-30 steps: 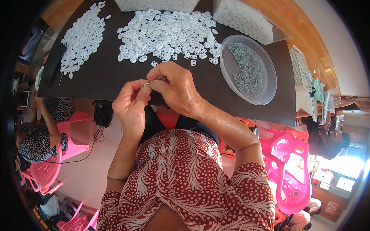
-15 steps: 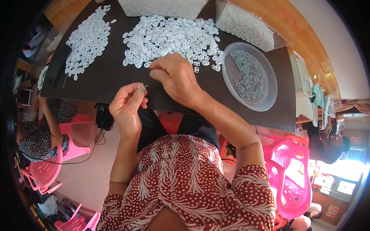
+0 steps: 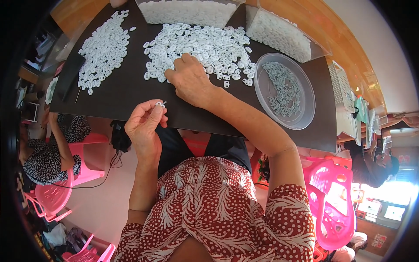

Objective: Manual assembly of small white plastic components by inserting small metal rings into them at a workbench.

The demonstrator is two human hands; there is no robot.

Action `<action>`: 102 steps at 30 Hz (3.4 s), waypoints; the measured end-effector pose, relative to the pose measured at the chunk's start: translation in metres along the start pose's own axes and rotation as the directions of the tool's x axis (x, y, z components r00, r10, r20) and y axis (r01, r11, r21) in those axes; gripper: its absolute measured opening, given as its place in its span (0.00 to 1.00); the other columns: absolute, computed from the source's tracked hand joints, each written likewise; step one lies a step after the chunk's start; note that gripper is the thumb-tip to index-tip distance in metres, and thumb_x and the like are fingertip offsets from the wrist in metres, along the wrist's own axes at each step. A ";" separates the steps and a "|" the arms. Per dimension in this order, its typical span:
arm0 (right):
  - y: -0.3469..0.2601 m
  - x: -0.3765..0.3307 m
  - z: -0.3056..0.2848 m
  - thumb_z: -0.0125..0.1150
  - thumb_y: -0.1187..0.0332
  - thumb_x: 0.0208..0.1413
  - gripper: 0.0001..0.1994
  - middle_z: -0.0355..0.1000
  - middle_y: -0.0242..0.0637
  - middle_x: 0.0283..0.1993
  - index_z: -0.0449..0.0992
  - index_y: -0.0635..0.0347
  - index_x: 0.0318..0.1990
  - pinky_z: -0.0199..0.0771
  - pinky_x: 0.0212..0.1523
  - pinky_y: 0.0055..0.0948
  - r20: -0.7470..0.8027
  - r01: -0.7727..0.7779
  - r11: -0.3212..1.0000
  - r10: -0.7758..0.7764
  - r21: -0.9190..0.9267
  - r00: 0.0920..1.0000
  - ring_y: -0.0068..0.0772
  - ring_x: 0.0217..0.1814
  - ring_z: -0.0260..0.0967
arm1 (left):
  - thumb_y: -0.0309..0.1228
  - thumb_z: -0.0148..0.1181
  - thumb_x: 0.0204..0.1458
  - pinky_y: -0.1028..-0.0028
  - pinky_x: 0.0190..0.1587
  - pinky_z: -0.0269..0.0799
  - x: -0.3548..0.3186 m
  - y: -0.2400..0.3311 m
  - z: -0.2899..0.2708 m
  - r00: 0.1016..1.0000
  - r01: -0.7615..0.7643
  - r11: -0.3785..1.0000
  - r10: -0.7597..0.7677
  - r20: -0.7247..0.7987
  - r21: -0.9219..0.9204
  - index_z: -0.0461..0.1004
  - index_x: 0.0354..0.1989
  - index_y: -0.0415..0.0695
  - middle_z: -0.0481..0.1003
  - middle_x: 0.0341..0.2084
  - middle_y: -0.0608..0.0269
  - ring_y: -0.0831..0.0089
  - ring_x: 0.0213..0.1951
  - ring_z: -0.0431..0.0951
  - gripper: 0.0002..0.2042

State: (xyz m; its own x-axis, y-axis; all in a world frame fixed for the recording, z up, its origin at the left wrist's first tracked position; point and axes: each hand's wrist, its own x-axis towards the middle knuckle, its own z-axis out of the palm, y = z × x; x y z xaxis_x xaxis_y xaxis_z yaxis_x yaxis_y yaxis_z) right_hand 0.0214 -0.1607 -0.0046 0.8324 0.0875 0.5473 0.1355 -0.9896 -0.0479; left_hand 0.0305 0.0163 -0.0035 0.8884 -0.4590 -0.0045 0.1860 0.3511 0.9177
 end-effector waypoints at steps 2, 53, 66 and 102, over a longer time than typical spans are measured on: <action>-0.001 0.000 0.000 0.57 0.77 0.34 0.05 0.65 0.41 0.25 0.71 0.59 0.23 0.64 0.33 0.38 -0.019 0.001 1.000 -0.001 0.024 1.000 0.44 0.33 0.62 | 0.23 0.58 0.51 0.81 0.24 0.66 0.001 0.000 0.000 1.000 -0.003 1.000 0.003 -0.001 0.005 0.75 0.34 0.34 0.75 0.25 0.60 0.79 0.23 0.71 0.05; -0.044 -0.035 -0.059 0.60 0.73 0.51 0.06 0.74 0.28 0.28 0.78 0.64 0.35 0.68 0.34 0.17 0.355 -0.492 0.095 0.577 0.865 0.735 0.14 0.32 0.67 | 0.21 0.58 0.51 0.83 0.23 0.67 -0.011 0.003 0.015 1.000 -0.006 0.998 0.008 0.025 -0.058 0.73 0.38 0.33 0.75 0.26 0.58 0.78 0.24 0.74 0.07; -0.047 -0.035 -0.056 0.58 0.76 0.52 0.07 0.74 0.28 0.29 0.79 0.65 0.38 0.67 0.36 0.17 0.295 -0.484 0.234 0.552 0.843 0.780 0.14 0.33 0.66 | 0.19 0.58 0.49 0.85 0.22 0.65 -0.013 0.002 0.016 0.999 0.034 0.999 -0.034 -0.008 -0.011 0.73 0.36 0.34 0.76 0.25 0.61 0.82 0.23 0.73 0.06; -0.052 -0.048 -0.049 0.59 0.78 0.49 0.09 0.70 0.33 0.35 0.77 0.63 0.40 0.69 0.36 0.19 0.132 -0.401 0.560 0.458 0.725 0.879 0.19 0.35 0.67 | 0.21 0.56 0.54 0.84 0.25 0.67 -0.014 -0.007 0.017 0.998 0.003 0.999 -0.001 0.058 -0.040 0.73 0.43 0.33 0.74 0.27 0.64 0.81 0.25 0.72 0.09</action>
State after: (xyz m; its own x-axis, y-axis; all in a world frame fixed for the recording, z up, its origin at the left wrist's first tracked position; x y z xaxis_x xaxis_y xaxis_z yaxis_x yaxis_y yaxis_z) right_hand -0.0520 -0.1195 0.0130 0.8650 -0.3612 0.3484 0.1314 -0.5071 -0.8518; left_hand 0.0099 0.0061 -0.0030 0.8624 -0.5059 0.0178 0.2053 0.3817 0.9012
